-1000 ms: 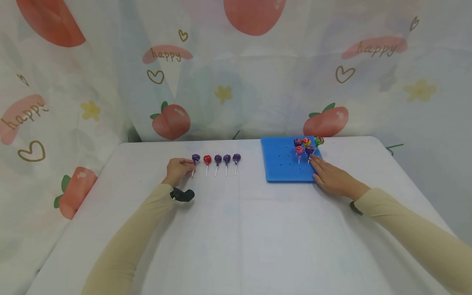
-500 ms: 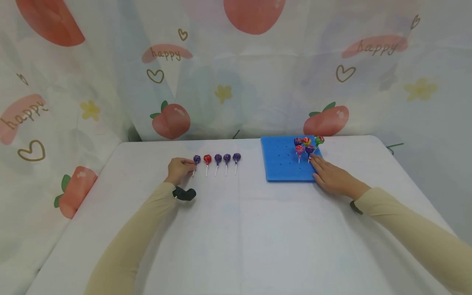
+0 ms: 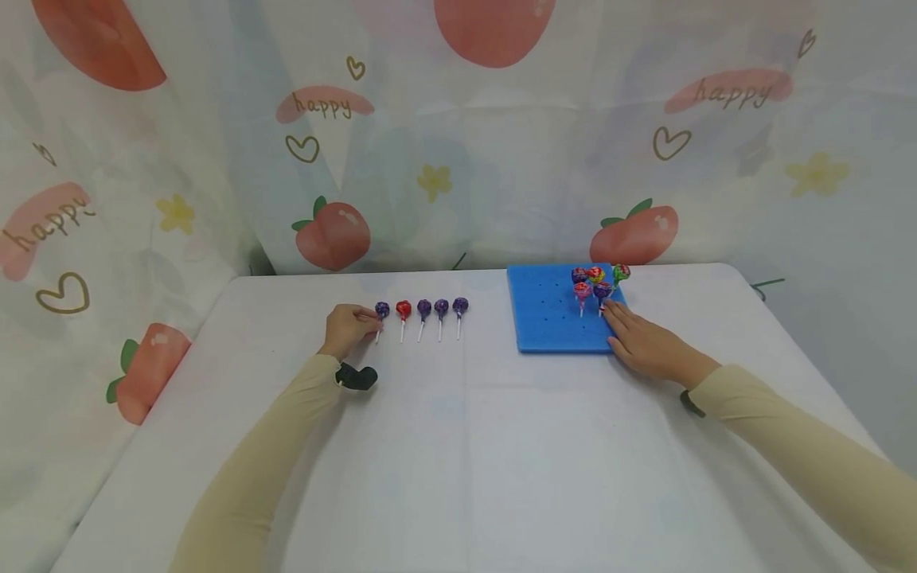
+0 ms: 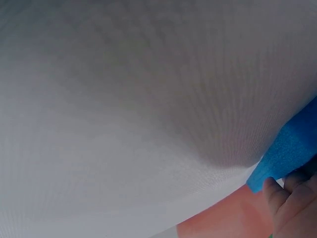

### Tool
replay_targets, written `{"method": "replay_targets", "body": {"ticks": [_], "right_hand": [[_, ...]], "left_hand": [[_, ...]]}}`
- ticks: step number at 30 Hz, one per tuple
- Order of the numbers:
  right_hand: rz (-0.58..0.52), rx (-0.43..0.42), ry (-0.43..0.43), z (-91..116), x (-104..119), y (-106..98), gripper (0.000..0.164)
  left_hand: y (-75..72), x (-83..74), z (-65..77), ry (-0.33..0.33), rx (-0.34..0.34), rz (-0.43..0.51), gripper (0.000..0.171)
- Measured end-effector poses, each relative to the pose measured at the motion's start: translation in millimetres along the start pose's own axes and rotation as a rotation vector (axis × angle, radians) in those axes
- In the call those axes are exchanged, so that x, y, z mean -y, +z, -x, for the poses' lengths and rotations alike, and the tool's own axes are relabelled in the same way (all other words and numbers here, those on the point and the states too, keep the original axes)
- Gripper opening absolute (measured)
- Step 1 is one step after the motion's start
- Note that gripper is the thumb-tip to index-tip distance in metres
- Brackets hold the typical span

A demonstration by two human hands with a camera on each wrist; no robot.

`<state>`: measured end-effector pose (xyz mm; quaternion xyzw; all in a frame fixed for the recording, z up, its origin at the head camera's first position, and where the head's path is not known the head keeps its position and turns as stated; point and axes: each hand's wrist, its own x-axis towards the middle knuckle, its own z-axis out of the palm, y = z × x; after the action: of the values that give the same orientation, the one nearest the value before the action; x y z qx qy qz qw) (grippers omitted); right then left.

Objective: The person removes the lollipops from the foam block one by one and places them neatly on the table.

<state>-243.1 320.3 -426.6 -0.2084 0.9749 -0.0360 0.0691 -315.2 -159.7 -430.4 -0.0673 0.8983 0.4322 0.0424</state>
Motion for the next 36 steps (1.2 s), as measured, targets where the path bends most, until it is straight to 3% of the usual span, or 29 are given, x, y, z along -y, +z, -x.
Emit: {"method": "replay_targets", "body": {"ticks": [5, 13, 28, 32, 36], "right_hand": [[-0.009, 0.008, 0.007, 0.0, -0.7, 1.3, 0.061], [-0.004, 0.002, 0.005, 1.1, -0.1, 1.5, 0.061], [-0.009, -0.003, 0.004, 0.1, -0.2, 2.1, 0.061], [-0.009, -0.002, 0.004, -0.1, -0.9, 2.3, 0.061], [0.0, 0.001, 0.0, -1.3, -1.7, 1.6, 0.061]], "left_hand": [[0.2, -2.3, 1.1, 0.034, -0.014, -0.084, 0.028], [2.2, -1.7, 1.2, -0.011, -0.012, -0.054, 0.027], [-6.3, -4.0, -3.2, -0.031, 0.042, -0.033, 0.027], [-7.3, -4.1, -4.8, -0.006, 0.015, -0.06, 0.027], [-7.5, -4.2, -4.2, 0.056, -0.054, -0.075, 0.026]]}}
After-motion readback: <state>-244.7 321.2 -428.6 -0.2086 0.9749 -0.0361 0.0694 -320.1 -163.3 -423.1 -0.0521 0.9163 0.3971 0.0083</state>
